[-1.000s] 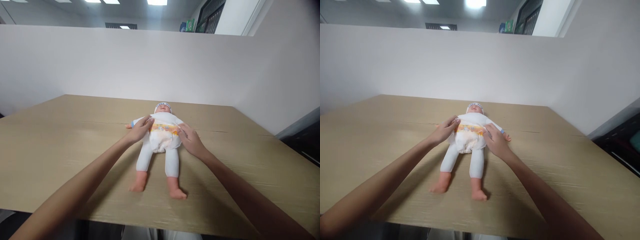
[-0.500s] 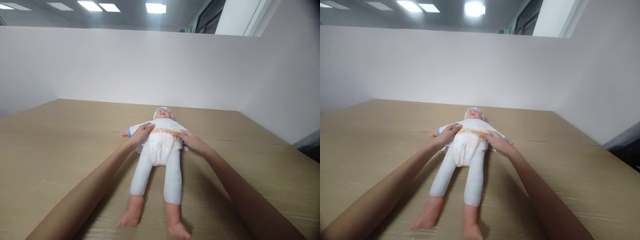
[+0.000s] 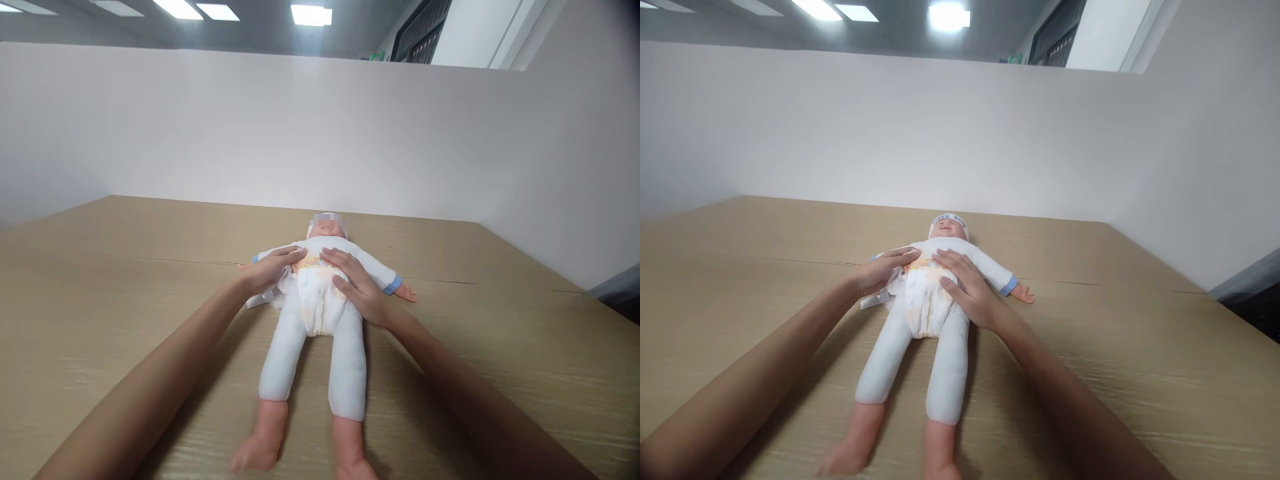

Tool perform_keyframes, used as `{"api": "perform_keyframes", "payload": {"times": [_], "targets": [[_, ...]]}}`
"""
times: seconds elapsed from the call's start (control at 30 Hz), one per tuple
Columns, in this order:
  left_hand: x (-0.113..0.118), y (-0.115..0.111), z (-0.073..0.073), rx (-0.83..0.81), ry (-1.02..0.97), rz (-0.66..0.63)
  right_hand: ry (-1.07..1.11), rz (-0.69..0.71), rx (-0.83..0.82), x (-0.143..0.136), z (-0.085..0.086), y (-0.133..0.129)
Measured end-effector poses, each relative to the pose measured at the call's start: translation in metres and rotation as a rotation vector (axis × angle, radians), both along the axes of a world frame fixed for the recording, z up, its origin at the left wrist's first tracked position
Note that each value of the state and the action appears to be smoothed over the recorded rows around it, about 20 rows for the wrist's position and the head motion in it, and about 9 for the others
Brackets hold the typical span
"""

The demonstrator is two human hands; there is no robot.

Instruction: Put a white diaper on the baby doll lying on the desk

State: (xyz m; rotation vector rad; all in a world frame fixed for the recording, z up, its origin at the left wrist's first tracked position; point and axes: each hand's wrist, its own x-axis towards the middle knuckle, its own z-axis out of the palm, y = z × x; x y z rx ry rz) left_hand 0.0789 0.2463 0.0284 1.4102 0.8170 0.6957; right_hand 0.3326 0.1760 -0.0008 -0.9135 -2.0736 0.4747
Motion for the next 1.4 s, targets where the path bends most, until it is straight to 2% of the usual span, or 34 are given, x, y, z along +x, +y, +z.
{"api": "perform_keyframes", "payload": {"times": [0.1, 0.23, 0.3, 0.4, 0.43, 0.5, 0.57, 0.63, 0.73, 0.8, 0.87, 0.97, 1.07, 1.13, 1.23, 1.3, 1.4], "targets": [[-0.013, 0.006, 0.003, -0.057, 0.038, -0.063, 0.013, -0.004, 0.000, 0.002, -0.012, 0.004], [-0.025, 0.016, 0.008, 0.067, 0.204, 0.031, 0.025, 0.000, -0.008, 0.003, -0.010, 0.003], [-0.022, 0.014, 0.015, 0.215, 0.295, 0.140, 0.021, -0.005, -0.005, 0.002, -0.008, 0.002], [-0.006, -0.003, 0.030, 0.564, 0.310, 0.275, 0.047, -0.009, -0.025, 0.001, -0.009, 0.001], [0.000, -0.011, 0.035, 0.669, 0.284, 0.261, 0.072, -0.009, -0.051, 0.001, -0.011, 0.001], [0.013, -0.026, 0.039, 0.781, 0.258, 0.115, 0.138, -0.009, -0.113, 0.001, -0.016, 0.001], [0.023, -0.035, 0.035, 0.802, 0.274, -0.036, 0.192, -0.019, -0.152, 0.001, -0.022, 0.002], [0.030, -0.038, 0.023, 0.769, 0.248, -0.116, 0.220, -0.028, -0.151, 0.002, -0.029, 0.002], [0.035, -0.036, 0.004, 0.664, 0.147, -0.140, 0.224, -0.020, -0.140, 0.003, -0.038, 0.001], [0.035, -0.036, -0.002, 0.642, 0.132, -0.128, 0.227, -0.021, -0.133, 0.002, -0.042, -0.001], [0.034, -0.042, -0.003, 0.654, 0.141, -0.104, 0.230, -0.032, -0.124, 0.000, -0.042, -0.005], [0.031, -0.056, 0.005, 0.684, 0.182, -0.103, 0.190, -0.038, -0.131, -0.001, -0.033, -0.018], [0.029, -0.069, 0.017, 0.760, 0.389, -0.088, 0.120, -0.039, -0.128, 0.008, -0.023, -0.036], [0.031, -0.075, 0.025, 0.787, 0.555, -0.070, 0.091, -0.122, -0.093, 0.021, -0.023, -0.047], [0.044, -0.080, 0.032, 0.802, 0.704, -0.017, 0.013, -0.403, -0.034, 0.048, -0.036, -0.057], [0.056, -0.083, 0.032, 0.869, 0.793, 0.053, -0.084, -0.548, -0.017, 0.063, -0.047, -0.059], [0.074, -0.086, 0.027, 1.015, 0.910, 0.159, -0.148, -0.637, -0.059, 0.073, -0.058, -0.058]]}}
